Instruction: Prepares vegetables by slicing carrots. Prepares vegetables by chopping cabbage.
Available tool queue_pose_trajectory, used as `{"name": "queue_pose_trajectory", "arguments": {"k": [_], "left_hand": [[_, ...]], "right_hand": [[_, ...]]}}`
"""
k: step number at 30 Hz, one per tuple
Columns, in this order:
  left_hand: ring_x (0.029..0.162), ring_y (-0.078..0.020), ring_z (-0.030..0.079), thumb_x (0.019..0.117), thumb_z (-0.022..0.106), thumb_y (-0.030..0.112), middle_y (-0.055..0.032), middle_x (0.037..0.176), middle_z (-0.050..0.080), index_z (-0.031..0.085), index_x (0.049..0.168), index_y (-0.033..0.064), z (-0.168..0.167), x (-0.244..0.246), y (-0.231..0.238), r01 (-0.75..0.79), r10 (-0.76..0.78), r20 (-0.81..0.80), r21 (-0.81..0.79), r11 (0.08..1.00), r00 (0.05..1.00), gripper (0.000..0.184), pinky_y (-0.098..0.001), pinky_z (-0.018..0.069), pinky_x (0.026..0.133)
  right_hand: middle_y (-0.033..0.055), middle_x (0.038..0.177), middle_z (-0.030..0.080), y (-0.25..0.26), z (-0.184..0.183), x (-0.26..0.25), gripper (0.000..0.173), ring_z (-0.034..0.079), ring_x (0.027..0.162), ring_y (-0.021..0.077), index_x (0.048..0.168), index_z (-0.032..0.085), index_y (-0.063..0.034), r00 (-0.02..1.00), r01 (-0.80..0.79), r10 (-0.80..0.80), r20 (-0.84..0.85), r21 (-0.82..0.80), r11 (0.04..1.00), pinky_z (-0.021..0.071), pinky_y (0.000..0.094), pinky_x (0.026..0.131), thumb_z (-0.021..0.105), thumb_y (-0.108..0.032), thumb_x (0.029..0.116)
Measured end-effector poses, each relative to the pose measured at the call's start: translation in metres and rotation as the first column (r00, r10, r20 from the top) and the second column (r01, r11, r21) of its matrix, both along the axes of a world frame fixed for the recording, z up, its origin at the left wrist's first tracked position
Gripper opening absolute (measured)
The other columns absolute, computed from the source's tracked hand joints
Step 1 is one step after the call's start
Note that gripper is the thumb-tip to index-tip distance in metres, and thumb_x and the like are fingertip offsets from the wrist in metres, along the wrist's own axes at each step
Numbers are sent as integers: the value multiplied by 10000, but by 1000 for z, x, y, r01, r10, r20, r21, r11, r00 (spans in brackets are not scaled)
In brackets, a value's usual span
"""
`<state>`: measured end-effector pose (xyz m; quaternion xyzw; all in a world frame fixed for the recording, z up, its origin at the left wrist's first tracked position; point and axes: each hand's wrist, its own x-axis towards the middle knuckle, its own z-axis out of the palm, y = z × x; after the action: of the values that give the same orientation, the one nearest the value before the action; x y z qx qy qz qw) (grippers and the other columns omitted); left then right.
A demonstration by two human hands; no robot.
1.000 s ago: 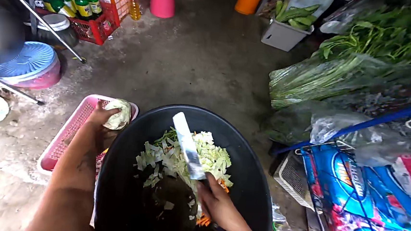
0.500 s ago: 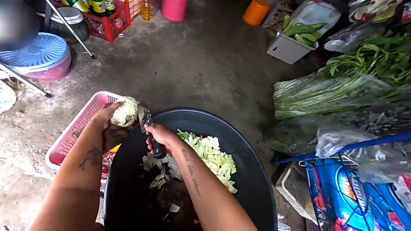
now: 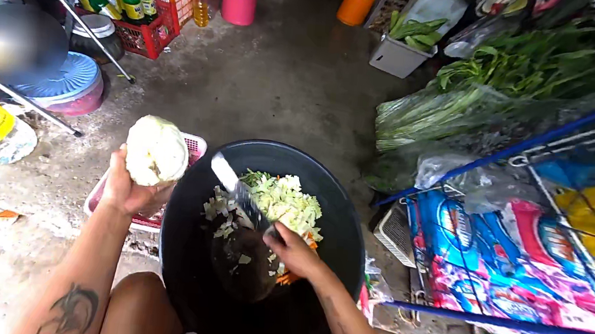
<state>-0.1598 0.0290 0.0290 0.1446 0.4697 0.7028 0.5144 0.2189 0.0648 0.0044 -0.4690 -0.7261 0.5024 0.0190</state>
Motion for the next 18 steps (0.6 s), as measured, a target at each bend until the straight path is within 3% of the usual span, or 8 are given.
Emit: {"name": "queue_pose_trajectory", "arguments": {"k": [1, 3, 5, 7, 9, 11, 13, 18], "left_hand": [[1098, -312, 680, 1017, 223, 701, -101, 1246, 671, 511, 1389, 239, 4, 15, -14, 12, -11, 29, -12, 1000, 1000, 659, -581, 586, 866], [1116, -339, 676, 1038, 183, 659, -141, 1263, 663, 482, 1417, 196, 10, 45, -37, 63, -60, 80, -33, 997, 995, 669, -596, 583, 890], [1097, -327, 686, 1059, 159, 604, -146, 1236, 676, 486, 1407, 169, 13, 77, -53, 104, -97, 91, -77, 992, 991, 646, -569, 594, 881], [1075, -320, 692, 1069, 175, 583, -145, 1210, 686, 508, 1386, 162, 13, 109, -69, 129, -115, 118, -115, 985, 986, 623, -556, 595, 868], [1052, -323, 697, 1060, 174, 595, -154, 1193, 690, 517, 1377, 150, 4, 137, -80, 141, -120, 154, -131, 981, 981, 645, -546, 600, 843], [1084, -326, 683, 1050, 166, 625, -158, 1227, 680, 499, 1411, 153, -10, 158, -85, 151, -122, 180, -157, 976, 976, 681, -555, 586, 870], [1106, -335, 670, 1049, 174, 635, -168, 1257, 666, 486, 1432, 155, -26, 175, -89, 142, -103, 191, -206, 968, 976, 688, -557, 571, 890], [1219, -368, 622, 1067, 258, 636, -194, 1402, 586, 413, 1522, 161, -76, 206, -92, 74, -16, 161, -362, 929, 987, 675, -572, 555, 946]], "right_hand": [[212, 1205, 688, -14, -23, 19, 501, 676, 1118, 340, 1416, 567, -66, 998, -26, 25, 59, 15, 1000, 523, 571, 1007, 558, -415, 1057], [214, 1195, 695, -37, -66, 41, 476, 670, 1137, 366, 1349, 629, -81, 985, -97, 97, 143, -11, 995, 504, 599, 1023, 568, -445, 1049], [227, 1233, 687, -47, -96, 44, 497, 657, 1171, 384, 1374, 622, -88, 970, -157, 166, 178, -66, 985, 486, 623, 1038, 541, -462, 1058], [241, 1228, 674, -44, -107, 36, 531, 677, 1074, 388, 1433, 570, -97, 971, -114, 143, 190, -156, 981, 522, 611, 948, 507, -482, 1072], [238, 1194, 663, -32, -110, 34, 539, 675, 965, 374, 1470, 528, -119, 983, 34, 3, 182, -201, 979, 545, 575, 854, 487, -489, 1080], [237, 1283, 660, -20, -105, 43, 515, 664, 1128, 389, 1460, 545, -94, 972, 203, -185, 147, -124, 971, 514, 602, 982, 484, -446, 1088], [241, 1264, 663, -18, -98, 58, 505, 665, 1131, 384, 1442, 543, -59, 950, 299, -294, 103, -37, 954, 514, 593, 990, 458, -420, 1099], [271, 1193, 660, -65, -51, 54, 560, 705, 948, 393, 1535, 422, -88, 966, 246, -238, 99, -81, 966, 577, 569, 854, 512, -408, 1085]]}}
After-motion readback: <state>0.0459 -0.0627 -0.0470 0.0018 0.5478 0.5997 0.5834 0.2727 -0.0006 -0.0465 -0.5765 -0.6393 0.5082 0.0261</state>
